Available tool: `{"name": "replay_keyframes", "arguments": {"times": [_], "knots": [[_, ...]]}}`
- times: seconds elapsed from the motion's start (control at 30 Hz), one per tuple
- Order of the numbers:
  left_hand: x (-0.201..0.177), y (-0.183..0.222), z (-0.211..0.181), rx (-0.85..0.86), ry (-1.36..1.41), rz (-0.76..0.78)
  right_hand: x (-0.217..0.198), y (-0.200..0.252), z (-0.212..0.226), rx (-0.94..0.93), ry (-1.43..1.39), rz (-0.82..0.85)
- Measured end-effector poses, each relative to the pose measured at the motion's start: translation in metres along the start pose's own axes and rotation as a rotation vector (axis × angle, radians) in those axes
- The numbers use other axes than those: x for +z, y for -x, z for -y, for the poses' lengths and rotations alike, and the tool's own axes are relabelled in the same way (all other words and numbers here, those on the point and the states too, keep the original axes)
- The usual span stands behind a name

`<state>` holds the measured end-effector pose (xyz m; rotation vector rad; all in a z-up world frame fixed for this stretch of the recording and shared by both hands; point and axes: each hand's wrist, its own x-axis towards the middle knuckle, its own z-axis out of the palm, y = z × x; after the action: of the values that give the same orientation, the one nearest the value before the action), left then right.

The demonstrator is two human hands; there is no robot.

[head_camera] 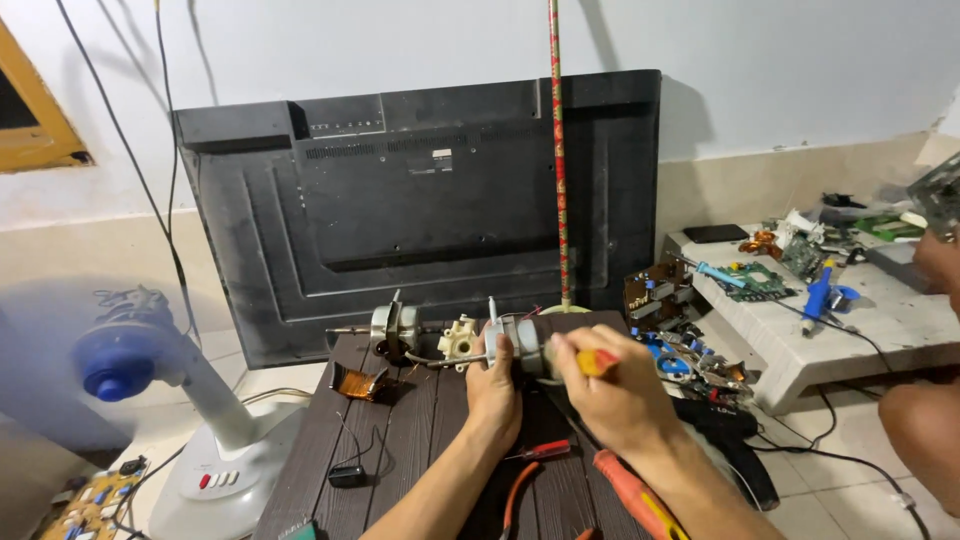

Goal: Cleaning a plastic gear component with a brush and then working on a motor assembly on a low repair bench.

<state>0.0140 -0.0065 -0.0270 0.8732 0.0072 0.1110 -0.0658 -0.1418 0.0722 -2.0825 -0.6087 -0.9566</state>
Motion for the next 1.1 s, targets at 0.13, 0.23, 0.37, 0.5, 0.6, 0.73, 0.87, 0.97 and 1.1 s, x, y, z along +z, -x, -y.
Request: {"name": "replay_keyframes", "arguments": {"times": [0.13,0.23,0.37,0.5,0.6,0.73,0.87,0.97,1.1], "knots": [[0.003,0.003,-0.005,-0.036,-0.015,-0.002,0.029,0.016,-0.019,-0.114,-0.095,0.022],[0.001,0.001,-0.004,-0.064,-0.006,-0.084,0.012,0.026,-0.01,0.14,-0.15,0.254],[0.004,0.002,-0.007,-0.059,0.008,-0.038,0.008,0.028,-0.017,0.024,-0.103,0.028],[0.001,0.001,-0.006,-0.074,0.046,0.02,0.016,0.016,-0.054,-0.234,0.026,0.01],[0.001,0.001,-0.003,-0.088,0.087,0.025,0.003,0.004,-0.036,-0.192,-0.031,-0.046],[-0.005,-0.004,0.002,0.0,-0.002,0.081,0.021,-0.002,-0.061,-0.175,-0.081,0.065],[-0.004,-0.004,0.003,-0.021,0.047,0.045,-0.011,-0.019,-0.019,0.071,-0.118,-0.054],[-0.007,-0.006,0.008,0.064,0.004,0.09,-0.007,-0.018,-0.018,0.019,-0.218,0.173],[0.003,0.003,-0.002,0.001,-0.064,0.018,-0.019,-0.043,-0.005,0.078,0.033,0.131]]}}
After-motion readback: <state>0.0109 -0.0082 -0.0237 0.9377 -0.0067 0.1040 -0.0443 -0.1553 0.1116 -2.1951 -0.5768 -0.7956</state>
